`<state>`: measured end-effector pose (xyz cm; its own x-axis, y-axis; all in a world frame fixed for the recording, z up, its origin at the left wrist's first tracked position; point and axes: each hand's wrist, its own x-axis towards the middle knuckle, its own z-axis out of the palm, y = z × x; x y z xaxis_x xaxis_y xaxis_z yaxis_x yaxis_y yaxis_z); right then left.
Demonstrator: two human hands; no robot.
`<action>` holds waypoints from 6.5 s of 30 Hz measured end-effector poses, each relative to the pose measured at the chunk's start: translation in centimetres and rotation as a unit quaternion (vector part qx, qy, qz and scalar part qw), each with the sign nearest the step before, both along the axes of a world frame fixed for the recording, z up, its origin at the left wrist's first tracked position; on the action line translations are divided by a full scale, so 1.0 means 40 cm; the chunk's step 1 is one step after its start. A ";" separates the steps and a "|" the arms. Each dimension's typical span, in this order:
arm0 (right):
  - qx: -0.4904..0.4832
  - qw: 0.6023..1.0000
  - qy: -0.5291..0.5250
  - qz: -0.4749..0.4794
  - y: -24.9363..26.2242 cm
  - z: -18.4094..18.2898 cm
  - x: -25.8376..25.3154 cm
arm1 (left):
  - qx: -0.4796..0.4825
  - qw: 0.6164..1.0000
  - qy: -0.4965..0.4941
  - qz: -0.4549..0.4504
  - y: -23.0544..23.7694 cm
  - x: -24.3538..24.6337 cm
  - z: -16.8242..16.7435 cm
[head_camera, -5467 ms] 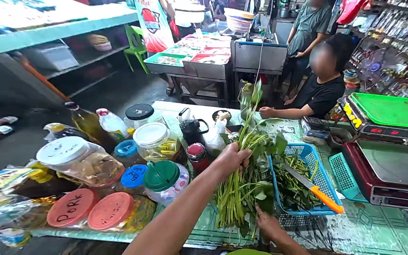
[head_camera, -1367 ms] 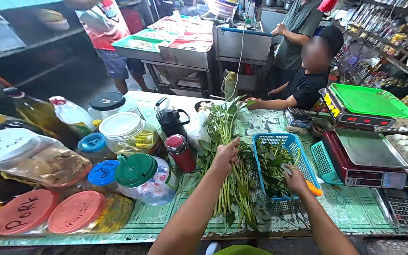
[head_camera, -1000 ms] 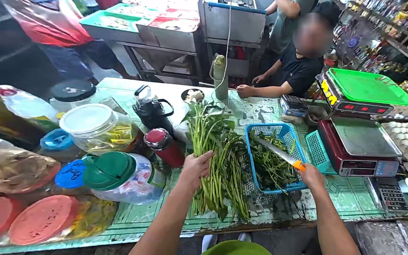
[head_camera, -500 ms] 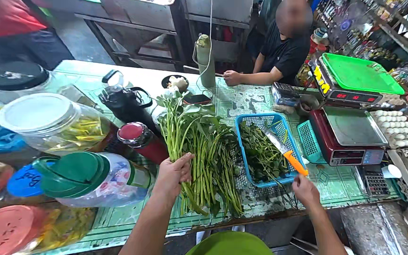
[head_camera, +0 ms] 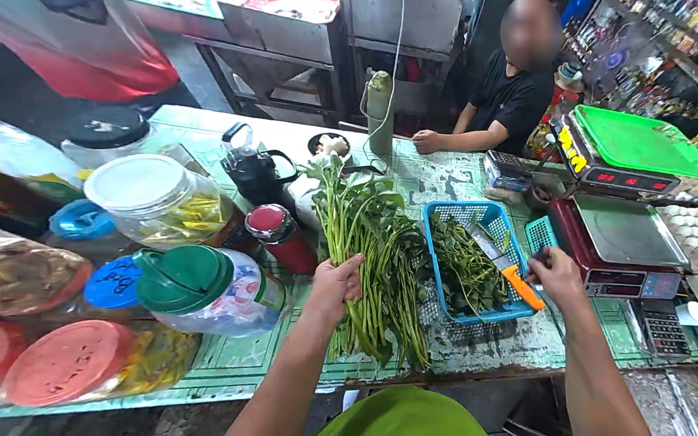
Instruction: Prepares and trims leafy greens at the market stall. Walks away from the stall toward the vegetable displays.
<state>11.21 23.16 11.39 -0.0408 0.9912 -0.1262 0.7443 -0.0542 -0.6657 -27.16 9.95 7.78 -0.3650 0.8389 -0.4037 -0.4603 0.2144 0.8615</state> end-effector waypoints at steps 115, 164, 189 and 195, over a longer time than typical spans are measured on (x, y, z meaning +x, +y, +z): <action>0.090 0.981 0.058 0.163 -0.225 -0.148 -0.370 | 0.079 0.980 -0.183 -0.022 0.109 0.335 -0.091; -0.032 0.996 0.037 0.072 -0.172 -0.156 -0.474 | -0.018 0.998 -0.020 -0.064 -0.028 0.010 -0.011; -0.198 0.964 -0.002 0.176 -0.239 -0.474 -0.673 | 0.058 0.989 0.090 -0.101 -0.116 -0.083 0.234; -0.235 0.954 -0.011 0.187 -0.196 -0.474 -0.637 | 0.263 0.953 -0.019 -0.150 -0.133 -0.152 0.201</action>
<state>-14.26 15.34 -7.56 -0.3721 0.7422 -0.5574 0.7839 -0.0703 -0.6169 -33.24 4.65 15.81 -0.0708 0.9931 0.0936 -0.4800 -0.1162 0.8696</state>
